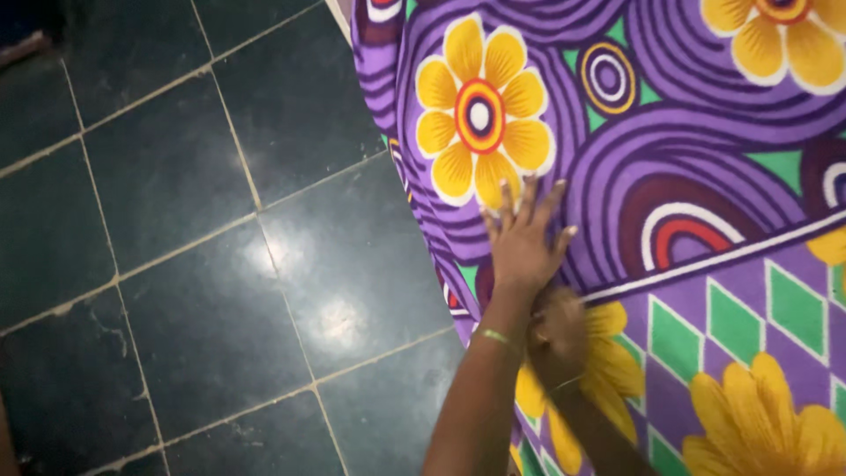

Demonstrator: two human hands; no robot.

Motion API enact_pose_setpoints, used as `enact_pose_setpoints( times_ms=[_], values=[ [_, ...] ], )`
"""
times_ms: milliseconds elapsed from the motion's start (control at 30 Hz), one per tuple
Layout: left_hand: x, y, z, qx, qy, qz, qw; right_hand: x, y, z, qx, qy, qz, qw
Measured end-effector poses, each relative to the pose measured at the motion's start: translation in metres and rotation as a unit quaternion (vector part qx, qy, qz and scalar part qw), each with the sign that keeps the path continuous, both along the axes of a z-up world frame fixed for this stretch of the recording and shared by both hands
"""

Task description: The person spreads a purple floral-patterned bedsheet over a bed, smoothing the surface and tucking the edges under the mattress. They adjust the corners and sides to ensure the sheet is flat and secure.

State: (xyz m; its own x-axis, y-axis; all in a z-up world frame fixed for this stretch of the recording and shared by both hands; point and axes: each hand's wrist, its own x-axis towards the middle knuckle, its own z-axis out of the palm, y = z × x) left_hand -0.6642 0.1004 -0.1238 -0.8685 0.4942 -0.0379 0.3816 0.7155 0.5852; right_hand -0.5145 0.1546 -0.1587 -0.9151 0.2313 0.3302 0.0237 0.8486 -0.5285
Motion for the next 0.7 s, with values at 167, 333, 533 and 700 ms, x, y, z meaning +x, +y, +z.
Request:
enact_pose_setpoints(
  times_ms=[167,333,533,700],
  values=[
    [-0.006,-0.016,-0.035,-0.078,0.052,-0.054,0.994,-0.036,0.044,0.009,0.014,0.059,-0.123,0.991],
    [-0.031,-0.035,-0.044,-0.133,0.009,0.061,0.989,-0.102,0.069,0.019,0.057,-0.089,-0.145,0.984],
    [-0.092,-0.024,-0.041,-0.154,0.021,0.144,0.977,-0.124,0.038,-0.006,0.117,-0.18,-0.138,0.967],
    [-0.13,-0.017,-0.038,-0.164,0.014,0.152,0.975,-0.119,0.037,-0.006,0.076,-0.155,-0.149,0.974]
  ],
)
